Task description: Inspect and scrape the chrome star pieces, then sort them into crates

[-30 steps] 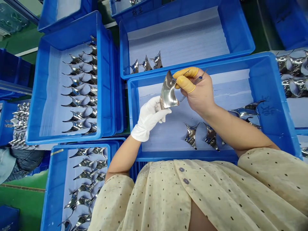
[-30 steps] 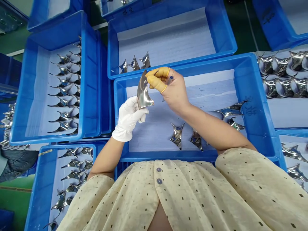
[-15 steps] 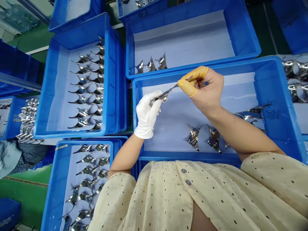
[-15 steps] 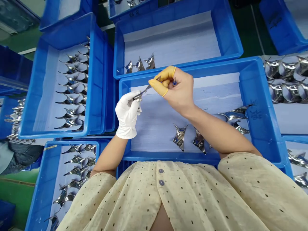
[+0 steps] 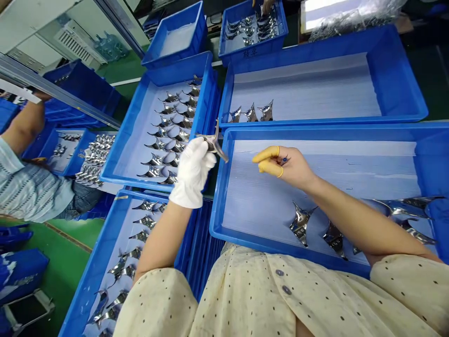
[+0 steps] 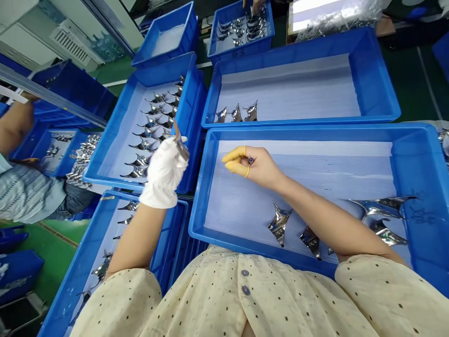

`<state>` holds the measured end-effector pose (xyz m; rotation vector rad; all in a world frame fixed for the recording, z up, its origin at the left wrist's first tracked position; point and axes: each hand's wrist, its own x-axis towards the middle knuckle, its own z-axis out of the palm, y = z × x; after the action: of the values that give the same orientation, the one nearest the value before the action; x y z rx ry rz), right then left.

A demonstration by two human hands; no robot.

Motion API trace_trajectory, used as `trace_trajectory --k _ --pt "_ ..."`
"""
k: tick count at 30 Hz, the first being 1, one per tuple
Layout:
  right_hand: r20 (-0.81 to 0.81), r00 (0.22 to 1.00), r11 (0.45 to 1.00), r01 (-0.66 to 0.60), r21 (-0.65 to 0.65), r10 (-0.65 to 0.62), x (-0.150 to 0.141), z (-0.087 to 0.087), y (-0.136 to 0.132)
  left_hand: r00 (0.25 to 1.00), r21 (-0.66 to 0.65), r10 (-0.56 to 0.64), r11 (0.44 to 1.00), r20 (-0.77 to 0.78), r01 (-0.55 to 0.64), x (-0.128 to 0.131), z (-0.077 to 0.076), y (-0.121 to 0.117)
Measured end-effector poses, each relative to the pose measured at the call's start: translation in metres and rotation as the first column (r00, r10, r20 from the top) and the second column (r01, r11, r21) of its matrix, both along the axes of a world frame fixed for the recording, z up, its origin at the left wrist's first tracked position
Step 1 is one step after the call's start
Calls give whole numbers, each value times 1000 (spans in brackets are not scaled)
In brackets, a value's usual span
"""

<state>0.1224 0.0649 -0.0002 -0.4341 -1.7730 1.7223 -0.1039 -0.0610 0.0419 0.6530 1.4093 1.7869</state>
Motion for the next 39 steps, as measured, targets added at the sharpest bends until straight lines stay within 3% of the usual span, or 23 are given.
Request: trace_trajectory --k 2,4,6,9,11,13,15,16,19,21,24,27,31,35,37,39 --pt "-74 997 999 -13 50 16 -2 1 -4 988 -34 2 999 153 4 19 -16 9" --pt "-102 993 997 70 22 -67 -3 5 -6 981 -31 -6 999 194 12 40 -28 19" --pt "-103 970 973 214 -84 -222 -3 9 -6 993 51 4 999 116 -10 58 -33 28" --pt "-95 946 935 286 -209 -310 0 15 -6 969 259 140 962 -203 -85 71 -33 37" --pt "-108 947 934 272 -231 -303 3 18 -6 851 315 190 949 -490 -30 75 -34 39" --pt "-131 931 926 308 -220 -340 7 19 -6 680 261 137 962 -720 83 78 -36 38" --pt "-153 907 913 363 -185 -392 12 18 -5 555 214 98 966 -826 147 81 -41 35" --pt "-167 901 912 376 -163 -401 14 17 -5 536 235 120 960 -836 152 83 -44 34" --pt "-189 919 938 337 -77 -346 23 13 -4 618 351 216 931 -756 103 86 -48 32" --pt "-173 948 960 277 41 -266 28 10 -2 670 349 194 932 -716 102 86 -47 30" --pt "-142 979 945 179 273 -144 33 8 1 610 319 171 937 -774 142 85 -42 26" --pt "-129 988 921 126 369 -83 33 4 6 552 346 221 929 -804 133 86 -40 24" --pt "-146 984 919 148 366 -100 28 -3 8 557 334 219 936 -801 113 86 -42 23" --pt "-129 969 924 241 298 -211 23 -10 9 596 233 143 969 -790 76 88 -41 21" --pt "-96 952 933 305 191 -291 23 -12 12 659 176 91 982 -746 63 89 -40 21" --pt "-69 927 925 374 71 -369 24 -15 16 800 123 17 990 -600 72 90 -42 23"
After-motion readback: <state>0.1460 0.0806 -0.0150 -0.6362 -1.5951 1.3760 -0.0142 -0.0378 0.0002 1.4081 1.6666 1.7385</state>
